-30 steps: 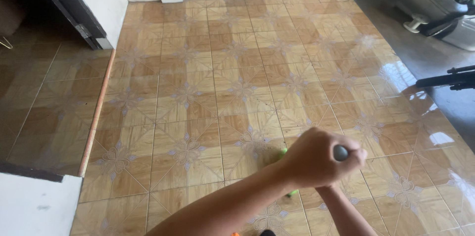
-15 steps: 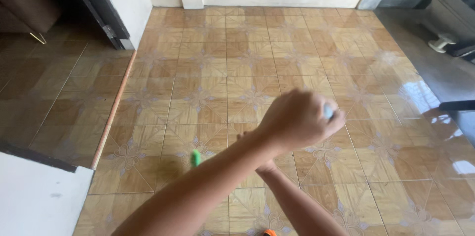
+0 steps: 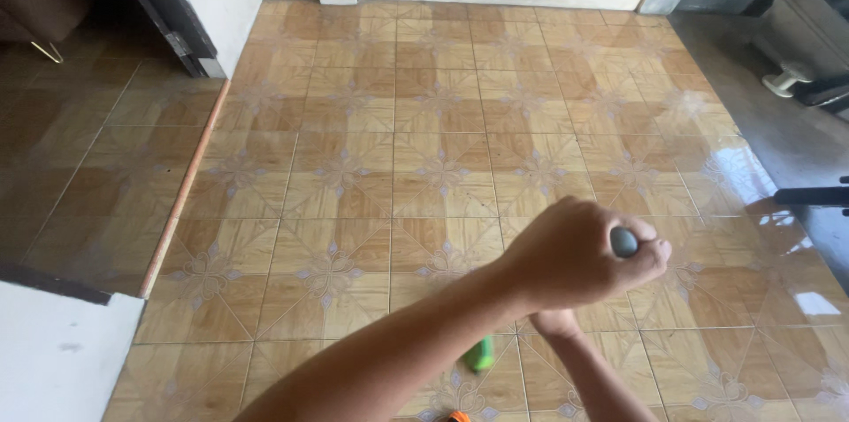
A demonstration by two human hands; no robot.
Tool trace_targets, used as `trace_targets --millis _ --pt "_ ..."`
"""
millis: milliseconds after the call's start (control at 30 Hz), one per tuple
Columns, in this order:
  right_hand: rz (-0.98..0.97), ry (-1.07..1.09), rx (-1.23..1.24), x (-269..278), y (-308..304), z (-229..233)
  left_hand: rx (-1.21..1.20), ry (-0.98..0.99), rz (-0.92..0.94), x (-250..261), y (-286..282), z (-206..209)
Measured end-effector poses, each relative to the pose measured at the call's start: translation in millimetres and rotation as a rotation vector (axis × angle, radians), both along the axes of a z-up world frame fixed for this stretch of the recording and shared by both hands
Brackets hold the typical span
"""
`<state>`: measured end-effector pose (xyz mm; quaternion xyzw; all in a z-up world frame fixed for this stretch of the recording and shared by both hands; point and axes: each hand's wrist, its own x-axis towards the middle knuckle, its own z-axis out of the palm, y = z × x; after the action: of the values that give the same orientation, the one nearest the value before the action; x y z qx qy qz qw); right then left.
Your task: The person sweeps the tiled floor of a garage area using a broom, moving it across the surface and around a parked car and motorcycle.
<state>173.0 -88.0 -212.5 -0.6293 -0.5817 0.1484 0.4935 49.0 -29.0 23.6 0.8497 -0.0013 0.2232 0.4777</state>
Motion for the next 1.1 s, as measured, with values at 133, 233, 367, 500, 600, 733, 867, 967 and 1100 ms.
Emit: trace_targets --millis 133,233,367,500,600,733,867,967,1100 --pt "0.811 1.596 0.336 27 -8 9 -0.100 -0.007 0.006 11 -11 -18" --pt "0.629 1.236 0.388 31 -5 9 -0.360 -0.083 -0.014 10 -7 -15" --pt "-0.091 0.095 0.079 19 5 22 -0.160 -0.023 0.060 7 6 30" --pt "-0.101 0.035 0.060 -2 46 15 0.048 -0.028 0.084 19 9 67" --pt "-0.039 -0.007 -0.047 -20 87 -8 0.194 -0.019 0.116 32 19 53" --pt "0.069 0.018 -0.316 -26 125 -42 0.328 0.083 0.151 43 36 -1" --pt "0.090 0.120 -0.261 1 119 -52 0.330 0.092 0.090 53 38 -26" --pt "0.062 0.167 -0.141 30 86 -43 0.250 0.064 0.024 67 24 -18" --pt "0.034 0.220 -0.002 68 31 -13 0.015 0.076 -0.055 72 -4 -5"
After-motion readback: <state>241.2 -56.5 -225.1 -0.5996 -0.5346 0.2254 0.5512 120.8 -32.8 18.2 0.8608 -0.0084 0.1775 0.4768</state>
